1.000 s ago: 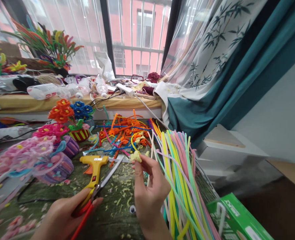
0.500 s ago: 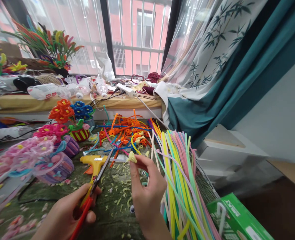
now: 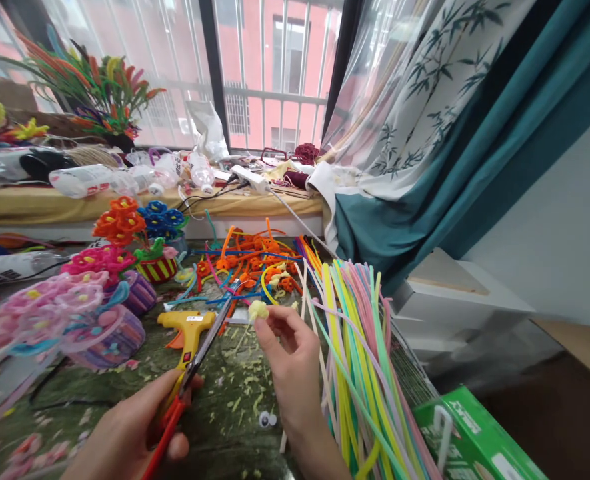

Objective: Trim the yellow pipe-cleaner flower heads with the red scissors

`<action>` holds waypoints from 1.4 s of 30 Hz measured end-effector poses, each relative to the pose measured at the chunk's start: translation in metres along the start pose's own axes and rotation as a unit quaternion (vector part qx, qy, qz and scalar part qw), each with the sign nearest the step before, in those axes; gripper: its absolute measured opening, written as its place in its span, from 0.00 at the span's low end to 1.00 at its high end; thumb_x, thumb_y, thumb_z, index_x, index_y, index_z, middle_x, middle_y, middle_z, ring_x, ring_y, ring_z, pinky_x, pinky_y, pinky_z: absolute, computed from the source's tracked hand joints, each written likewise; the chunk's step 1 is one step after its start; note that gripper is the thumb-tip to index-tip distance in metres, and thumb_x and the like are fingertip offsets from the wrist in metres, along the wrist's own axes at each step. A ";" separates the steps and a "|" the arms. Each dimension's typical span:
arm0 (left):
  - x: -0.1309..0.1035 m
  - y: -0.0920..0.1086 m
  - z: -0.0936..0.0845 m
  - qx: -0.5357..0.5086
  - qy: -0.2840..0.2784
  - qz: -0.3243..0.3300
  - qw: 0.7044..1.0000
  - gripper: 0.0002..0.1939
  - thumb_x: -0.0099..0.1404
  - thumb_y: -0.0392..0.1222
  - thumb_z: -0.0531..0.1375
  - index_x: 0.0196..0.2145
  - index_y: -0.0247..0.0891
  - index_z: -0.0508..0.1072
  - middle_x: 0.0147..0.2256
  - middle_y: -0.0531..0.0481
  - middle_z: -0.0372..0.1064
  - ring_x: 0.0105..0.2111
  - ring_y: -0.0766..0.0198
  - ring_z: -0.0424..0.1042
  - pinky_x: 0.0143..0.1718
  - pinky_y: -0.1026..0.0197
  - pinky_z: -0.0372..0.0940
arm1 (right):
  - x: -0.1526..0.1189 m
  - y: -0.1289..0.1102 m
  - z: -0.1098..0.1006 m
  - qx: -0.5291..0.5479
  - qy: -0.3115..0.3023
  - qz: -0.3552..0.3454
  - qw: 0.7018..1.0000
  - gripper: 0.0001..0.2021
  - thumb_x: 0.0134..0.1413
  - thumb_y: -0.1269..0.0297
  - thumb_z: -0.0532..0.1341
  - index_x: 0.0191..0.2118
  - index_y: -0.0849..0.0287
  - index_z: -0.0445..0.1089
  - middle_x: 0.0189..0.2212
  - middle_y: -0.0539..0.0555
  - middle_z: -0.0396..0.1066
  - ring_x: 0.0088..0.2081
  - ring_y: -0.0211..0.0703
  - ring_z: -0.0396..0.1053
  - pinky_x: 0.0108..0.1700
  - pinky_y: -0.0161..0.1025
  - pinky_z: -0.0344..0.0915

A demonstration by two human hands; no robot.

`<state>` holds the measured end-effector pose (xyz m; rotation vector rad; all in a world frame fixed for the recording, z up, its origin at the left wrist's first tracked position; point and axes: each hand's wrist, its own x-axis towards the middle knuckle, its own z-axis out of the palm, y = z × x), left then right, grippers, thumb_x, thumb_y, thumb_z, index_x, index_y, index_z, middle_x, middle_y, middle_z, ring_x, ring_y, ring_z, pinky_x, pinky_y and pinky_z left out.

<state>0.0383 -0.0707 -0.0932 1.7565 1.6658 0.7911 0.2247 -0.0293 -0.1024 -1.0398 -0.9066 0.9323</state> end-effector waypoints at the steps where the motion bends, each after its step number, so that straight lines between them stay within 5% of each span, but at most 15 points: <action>1: 0.000 0.001 0.000 -0.010 0.003 0.001 1.000 0.08 0.47 0.39 0.57 0.29 0.45 0.70 0.21 0.60 0.68 0.22 0.64 0.69 0.25 0.67 0.59 | 0.000 0.000 0.000 0.003 -0.009 0.004 1.000 0.10 0.51 0.58 0.69 0.36 0.58 0.76 0.32 0.52 0.78 0.35 0.43 0.75 0.40 0.38 0.72; 7: -0.003 0.011 0.000 -0.161 0.037 -0.069 0.984 0.11 0.56 0.52 0.62 0.30 0.41 0.73 0.21 0.59 0.64 0.21 0.66 0.63 0.23 0.66 0.56 | -0.007 -0.005 0.006 -0.051 -0.076 -0.013 0.996 0.07 0.49 0.61 0.69 0.34 0.58 0.78 0.27 0.52 0.78 0.30 0.42 0.75 0.35 0.38 0.73; 16: -0.005 0.015 0.002 -0.304 -0.025 -0.123 0.944 0.23 0.58 0.63 0.63 0.26 0.39 0.68 0.19 0.60 0.57 0.21 0.70 0.54 0.22 0.68 0.51 | -0.022 -0.008 0.017 -0.102 -0.124 -0.060 0.985 0.03 0.49 0.66 0.69 0.32 0.57 0.78 0.26 0.50 0.78 0.27 0.39 0.74 0.33 0.36 0.72; 21: -0.004 0.016 0.000 -0.303 0.016 -0.117 0.946 0.22 0.58 0.61 0.64 0.26 0.38 0.68 0.20 0.61 0.56 0.20 0.71 0.53 0.22 0.68 0.49 | -0.018 -0.008 0.011 -0.122 -0.128 -0.075 0.981 0.12 0.53 0.72 0.60 0.41 0.58 0.77 0.31 0.51 0.79 0.33 0.41 0.77 0.38 0.37 0.73; 25: -0.006 0.026 -0.003 -0.282 0.049 -0.114 0.951 0.17 0.59 0.56 0.63 0.26 0.39 0.69 0.19 0.61 0.54 0.20 0.69 0.51 0.22 0.66 0.48 | -0.014 -0.008 0.008 -0.207 -0.125 -0.082 0.967 0.10 0.47 0.75 0.55 0.25 0.58 0.73 0.19 0.47 0.72 0.22 0.38 0.69 0.27 0.34 0.65; 30: -0.007 0.032 -0.003 -0.236 0.055 -0.092 0.966 0.13 0.60 0.51 0.61 0.25 0.41 0.68 0.20 0.60 0.54 0.21 0.68 0.52 0.21 0.66 0.49 | -0.013 -0.006 0.011 -0.256 -0.150 -0.114 0.948 0.05 0.53 0.66 0.62 0.32 0.58 0.76 0.26 0.51 0.77 0.29 0.43 0.72 0.34 0.39 0.68; 36: -0.008 0.034 -0.003 -0.210 0.063 -0.093 0.971 0.14 0.60 0.52 0.60 0.25 0.39 0.68 0.21 0.59 0.56 0.23 0.68 0.55 0.25 0.66 0.51 | -0.012 -0.005 0.010 -0.179 -0.164 -0.105 0.964 0.12 0.63 0.59 0.59 0.42 0.56 0.78 0.37 0.54 0.80 0.39 0.45 0.76 0.41 0.39 0.70; 42: -0.010 0.034 -0.003 -0.200 0.072 -0.076 0.974 0.13 0.61 0.50 0.60 0.25 0.40 0.69 0.21 0.59 0.57 0.23 0.67 0.56 0.26 0.65 0.52 | -0.014 -0.003 0.010 -0.132 -0.190 -0.008 0.973 0.13 0.52 0.54 0.68 0.35 0.58 0.79 0.30 0.54 0.81 0.31 0.45 0.76 0.36 0.41 0.72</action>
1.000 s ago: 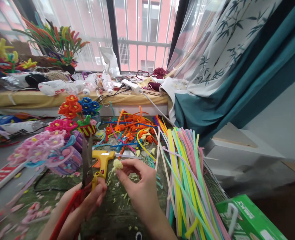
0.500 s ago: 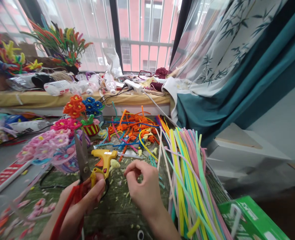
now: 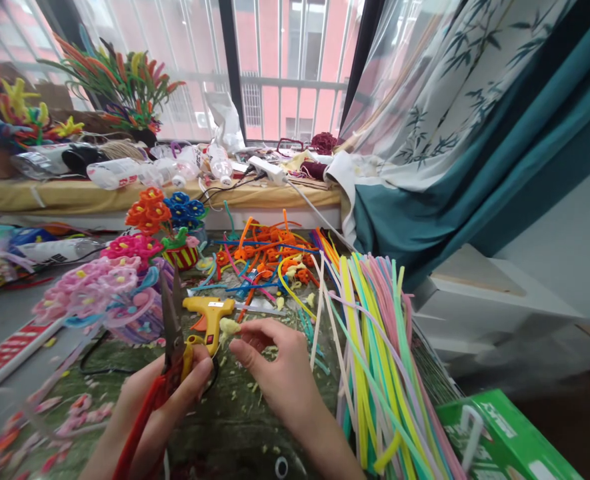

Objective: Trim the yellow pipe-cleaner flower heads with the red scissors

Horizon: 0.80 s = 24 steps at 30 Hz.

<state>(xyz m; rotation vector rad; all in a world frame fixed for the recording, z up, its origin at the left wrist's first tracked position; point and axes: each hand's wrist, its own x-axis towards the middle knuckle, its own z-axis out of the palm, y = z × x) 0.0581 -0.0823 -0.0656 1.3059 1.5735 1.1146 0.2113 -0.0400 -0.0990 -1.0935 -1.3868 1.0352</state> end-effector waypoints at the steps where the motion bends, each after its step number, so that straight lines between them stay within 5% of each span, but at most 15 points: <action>1: 0.000 0.000 0.000 0.003 -0.002 0.002 1.000 0.13 0.61 0.50 0.60 0.25 0.40 0.69 0.21 0.59 0.57 0.23 0.67 0.57 0.26 0.65 0.52 | 0.000 0.000 0.001 0.010 -0.005 0.009 1.000 0.12 0.51 0.54 0.69 0.34 0.59 0.79 0.29 0.54 0.81 0.31 0.45 0.76 0.36 0.41 0.73; 8: 0.001 -0.001 -0.001 0.006 0.000 -0.001 1.000 0.13 0.60 0.51 0.60 0.25 0.40 0.69 0.21 0.60 0.56 0.22 0.67 0.55 0.24 0.66 0.51 | 0.003 0.006 -0.003 -0.072 0.028 0.060 0.995 0.11 0.54 0.58 0.63 0.27 0.60 0.75 0.22 0.51 0.75 0.24 0.41 0.72 0.28 0.36 0.67; 13: 0.000 0.003 0.000 -0.004 0.009 -0.001 1.000 0.13 0.59 0.51 0.61 0.24 0.40 0.69 0.20 0.59 0.57 0.23 0.67 0.56 0.26 0.65 0.52 | 0.003 0.011 -0.007 -0.203 0.082 0.074 0.973 0.18 0.52 0.60 0.62 0.15 0.57 0.63 0.13 0.47 0.59 0.19 0.39 0.57 0.26 0.38 0.51; 16: 0.000 0.002 0.000 -0.020 0.022 -0.010 1.000 0.14 0.59 0.52 0.62 0.24 0.40 0.69 0.21 0.59 0.57 0.23 0.67 0.56 0.26 0.66 0.53 | 0.003 0.014 -0.008 -0.232 0.070 0.070 0.968 0.13 0.51 0.65 0.61 0.17 0.58 0.68 0.18 0.51 0.65 0.23 0.42 0.59 0.29 0.40 0.52; 20: 0.000 0.000 0.001 -0.026 0.032 -0.012 0.999 0.15 0.57 0.54 0.62 0.24 0.39 0.70 0.21 0.60 0.57 0.23 0.68 0.56 0.26 0.66 0.52 | 0.004 0.012 -0.005 -0.204 0.024 0.069 0.976 0.07 0.49 0.69 0.61 0.32 0.59 0.78 0.27 0.54 0.75 0.26 0.43 0.67 0.32 0.39 0.59; 24: 0.000 0.000 0.000 -0.004 0.017 -0.007 1.000 0.16 0.58 0.54 0.61 0.24 0.39 0.69 0.21 0.60 0.54 0.23 0.69 0.54 0.25 0.66 0.50 | 0.004 0.004 -0.002 -0.030 -0.063 0.101 0.992 0.11 0.50 0.57 0.65 0.32 0.60 0.78 0.25 0.53 0.76 0.26 0.41 0.68 0.30 0.37 0.63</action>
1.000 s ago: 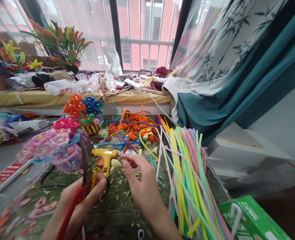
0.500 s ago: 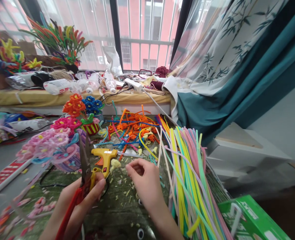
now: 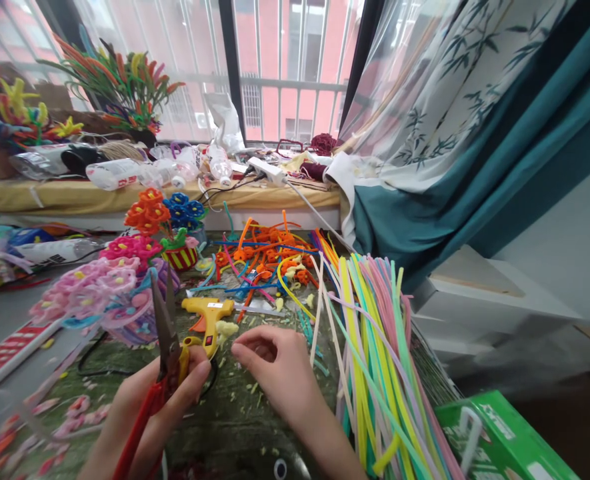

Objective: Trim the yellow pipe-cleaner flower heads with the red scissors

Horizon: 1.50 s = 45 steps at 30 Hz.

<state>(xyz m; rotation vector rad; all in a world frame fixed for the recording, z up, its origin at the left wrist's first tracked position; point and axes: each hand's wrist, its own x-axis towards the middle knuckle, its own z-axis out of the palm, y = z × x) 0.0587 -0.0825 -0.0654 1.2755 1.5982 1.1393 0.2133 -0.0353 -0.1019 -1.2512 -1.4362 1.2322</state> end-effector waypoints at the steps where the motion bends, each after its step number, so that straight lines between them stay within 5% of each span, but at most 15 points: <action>1: 0.000 0.000 0.000 0.006 -0.002 0.003 1.000 0.16 0.58 0.54 0.61 0.24 0.39 0.69 0.21 0.60 0.54 0.23 0.69 0.53 0.25 0.66 0.50 | -0.001 -0.002 0.000 0.041 -0.016 0.005 0.999 0.12 0.50 0.55 0.66 0.31 0.60 0.78 0.24 0.52 0.75 0.25 0.40 0.68 0.30 0.36 0.63; 15: 0.005 -0.013 0.000 0.017 -0.029 0.029 0.999 0.15 0.60 0.53 0.61 0.24 0.40 0.70 0.20 0.60 0.57 0.22 0.68 0.55 0.26 0.66 0.52 | -0.009 -0.011 0.010 0.093 -0.037 -0.026 0.995 0.07 0.48 0.63 0.68 0.28 0.62 0.76 0.24 0.51 0.73 0.26 0.37 0.65 0.32 0.37 0.61; 25: 0.002 -0.005 -0.001 0.013 -0.023 -0.008 1.000 0.17 0.58 0.55 0.61 0.24 0.38 0.69 0.21 0.60 0.54 0.23 0.68 0.53 0.26 0.66 0.50 | -0.008 -0.010 0.007 0.086 -0.041 -0.031 0.995 0.09 0.49 0.61 0.68 0.27 0.62 0.77 0.24 0.51 0.73 0.26 0.38 0.65 0.32 0.37 0.62; 29: 0.003 -0.004 0.001 0.012 -0.031 -0.021 0.999 0.19 0.58 0.57 0.60 0.23 0.39 0.68 0.20 0.61 0.51 0.22 0.69 0.51 0.25 0.66 0.47 | -0.004 -0.006 0.005 0.118 0.006 -0.020 0.993 0.08 0.47 0.61 0.70 0.31 0.60 0.78 0.25 0.50 0.74 0.26 0.36 0.66 0.30 0.35 0.64; 34: 0.003 -0.001 0.001 0.010 -0.039 0.001 0.999 0.16 0.60 0.54 0.59 0.23 0.40 0.66 0.20 0.61 0.51 0.22 0.69 0.50 0.24 0.64 0.46 | -0.002 -0.004 -0.002 0.192 0.020 -0.062 0.979 0.20 0.49 0.60 0.70 0.50 0.54 0.75 0.37 0.52 0.77 0.31 0.38 0.73 0.36 0.36 0.72; 39: 0.003 -0.003 0.000 0.012 -0.048 -0.007 0.999 0.17 0.59 0.55 0.60 0.24 0.39 0.68 0.20 0.61 0.51 0.21 0.69 0.50 0.24 0.65 0.45 | -0.006 -0.009 -0.003 0.041 0.063 -0.133 0.988 0.05 0.53 0.64 0.68 0.36 0.57 0.79 0.33 0.53 0.80 0.34 0.43 0.76 0.40 0.40 0.73; 45: 0.005 -0.006 -0.002 0.020 0.022 0.028 0.999 0.14 0.61 0.53 0.59 0.27 0.40 0.72 0.21 0.60 0.56 0.21 0.68 0.56 0.24 0.66 0.52 | -0.008 -0.008 -0.003 -0.036 0.164 -0.203 0.965 0.01 0.54 0.69 0.67 0.34 0.58 0.77 0.30 0.51 0.80 0.32 0.40 0.76 0.36 0.36 0.73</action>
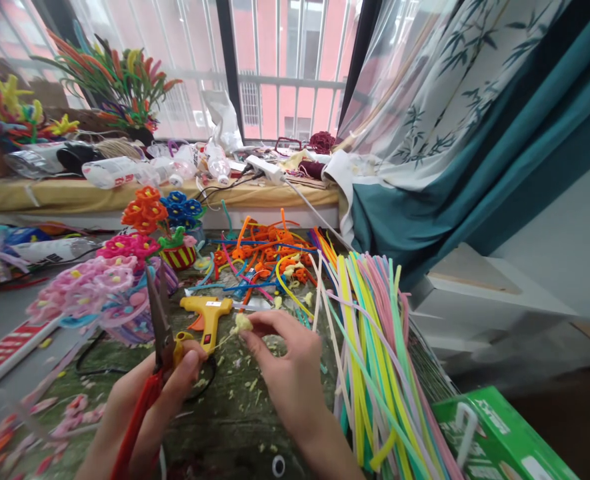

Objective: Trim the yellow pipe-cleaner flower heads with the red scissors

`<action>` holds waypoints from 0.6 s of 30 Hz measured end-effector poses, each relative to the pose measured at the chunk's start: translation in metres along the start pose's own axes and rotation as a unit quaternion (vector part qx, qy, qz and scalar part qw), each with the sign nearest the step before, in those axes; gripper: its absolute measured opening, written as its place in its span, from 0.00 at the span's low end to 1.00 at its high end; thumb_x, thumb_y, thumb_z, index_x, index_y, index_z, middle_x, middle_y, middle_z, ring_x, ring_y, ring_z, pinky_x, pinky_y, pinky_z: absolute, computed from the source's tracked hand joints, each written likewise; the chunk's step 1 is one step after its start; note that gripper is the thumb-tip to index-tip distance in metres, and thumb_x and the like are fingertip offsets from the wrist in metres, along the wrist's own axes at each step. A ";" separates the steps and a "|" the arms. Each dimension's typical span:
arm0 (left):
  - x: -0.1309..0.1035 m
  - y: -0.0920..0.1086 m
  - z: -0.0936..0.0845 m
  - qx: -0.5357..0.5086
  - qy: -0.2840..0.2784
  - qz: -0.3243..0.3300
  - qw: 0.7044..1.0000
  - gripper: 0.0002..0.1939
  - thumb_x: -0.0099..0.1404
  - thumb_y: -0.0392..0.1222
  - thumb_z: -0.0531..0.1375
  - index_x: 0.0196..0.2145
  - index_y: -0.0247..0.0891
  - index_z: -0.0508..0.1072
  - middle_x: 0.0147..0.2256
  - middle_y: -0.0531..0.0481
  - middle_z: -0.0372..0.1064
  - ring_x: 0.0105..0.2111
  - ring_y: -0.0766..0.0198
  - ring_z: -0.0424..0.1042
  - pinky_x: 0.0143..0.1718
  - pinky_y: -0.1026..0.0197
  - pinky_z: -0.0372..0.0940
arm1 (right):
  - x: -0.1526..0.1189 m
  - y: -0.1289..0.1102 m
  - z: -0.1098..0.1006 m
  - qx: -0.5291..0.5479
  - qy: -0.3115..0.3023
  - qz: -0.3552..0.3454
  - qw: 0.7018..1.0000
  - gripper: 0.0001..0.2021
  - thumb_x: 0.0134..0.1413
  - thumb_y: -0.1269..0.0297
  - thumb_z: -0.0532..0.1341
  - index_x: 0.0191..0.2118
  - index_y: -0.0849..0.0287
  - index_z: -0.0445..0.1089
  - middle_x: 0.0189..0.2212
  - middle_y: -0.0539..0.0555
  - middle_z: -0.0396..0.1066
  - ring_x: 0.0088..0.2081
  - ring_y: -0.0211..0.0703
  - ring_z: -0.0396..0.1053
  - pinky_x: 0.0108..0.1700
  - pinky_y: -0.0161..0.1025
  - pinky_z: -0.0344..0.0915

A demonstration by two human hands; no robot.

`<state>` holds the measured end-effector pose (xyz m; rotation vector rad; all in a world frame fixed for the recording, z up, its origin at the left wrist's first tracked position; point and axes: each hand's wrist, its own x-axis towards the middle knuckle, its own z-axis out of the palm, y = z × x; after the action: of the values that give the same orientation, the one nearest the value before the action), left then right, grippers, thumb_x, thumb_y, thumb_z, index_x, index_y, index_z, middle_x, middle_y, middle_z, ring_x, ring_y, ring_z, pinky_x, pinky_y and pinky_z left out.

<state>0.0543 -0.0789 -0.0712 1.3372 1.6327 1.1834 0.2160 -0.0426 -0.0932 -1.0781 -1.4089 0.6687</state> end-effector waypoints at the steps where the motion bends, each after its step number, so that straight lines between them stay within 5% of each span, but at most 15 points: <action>1: 0.001 -0.002 -0.001 0.012 0.010 0.018 1.000 0.13 0.61 0.53 0.59 0.29 0.41 0.73 0.21 0.59 0.59 0.22 0.67 0.58 0.25 0.66 0.54 | 0.000 0.001 -0.001 -0.007 0.017 -0.014 1.000 0.02 0.55 0.69 0.67 0.35 0.57 0.77 0.31 0.50 0.79 0.32 0.39 0.77 0.37 0.35 0.73; 4: 0.003 -0.013 -0.002 0.085 0.016 0.072 0.994 0.14 0.61 0.54 0.59 0.29 0.41 0.73 0.24 0.58 0.67 0.23 0.66 0.63 0.27 0.66 0.58 | -0.003 0.005 -0.003 -0.034 0.066 -0.055 0.996 0.03 0.56 0.69 0.66 0.37 0.56 0.76 0.32 0.49 0.79 0.33 0.37 0.77 0.38 0.33 0.74; 6: 0.004 -0.021 -0.003 0.162 0.015 0.112 0.980 0.16 0.62 0.56 0.58 0.26 0.41 0.69 0.21 0.59 0.64 0.21 0.67 0.62 0.25 0.66 0.57 | -0.004 0.008 -0.004 -0.057 0.093 -0.075 0.991 0.04 0.57 0.69 0.66 0.39 0.55 0.76 0.33 0.49 0.79 0.33 0.37 0.77 0.40 0.33 0.74; 12: 0.008 -0.032 -0.009 0.340 0.019 0.289 0.895 0.17 0.66 0.53 0.58 0.23 0.45 0.63 0.14 0.63 0.55 0.12 0.68 0.58 0.16 0.66 0.53 | -0.007 0.016 -0.007 -0.092 0.187 -0.100 0.973 0.06 0.57 0.69 0.66 0.41 0.53 0.77 0.35 0.49 0.80 0.36 0.40 0.78 0.44 0.38 0.75; 18: 0.014 -0.038 -0.009 0.368 -0.017 0.331 0.869 0.10 0.68 0.50 0.58 0.30 0.45 0.68 0.17 0.61 0.68 0.11 0.67 0.64 0.16 0.67 0.59 | -0.006 0.019 -0.009 -0.109 0.225 -0.123 0.960 0.07 0.57 0.69 0.66 0.41 0.53 0.77 0.36 0.51 0.80 0.36 0.42 0.78 0.44 0.40 0.76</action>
<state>0.0305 -0.0687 -0.1032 2.5404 1.7223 0.8716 0.2278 -0.0424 -0.1111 -1.1158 -1.2034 0.0763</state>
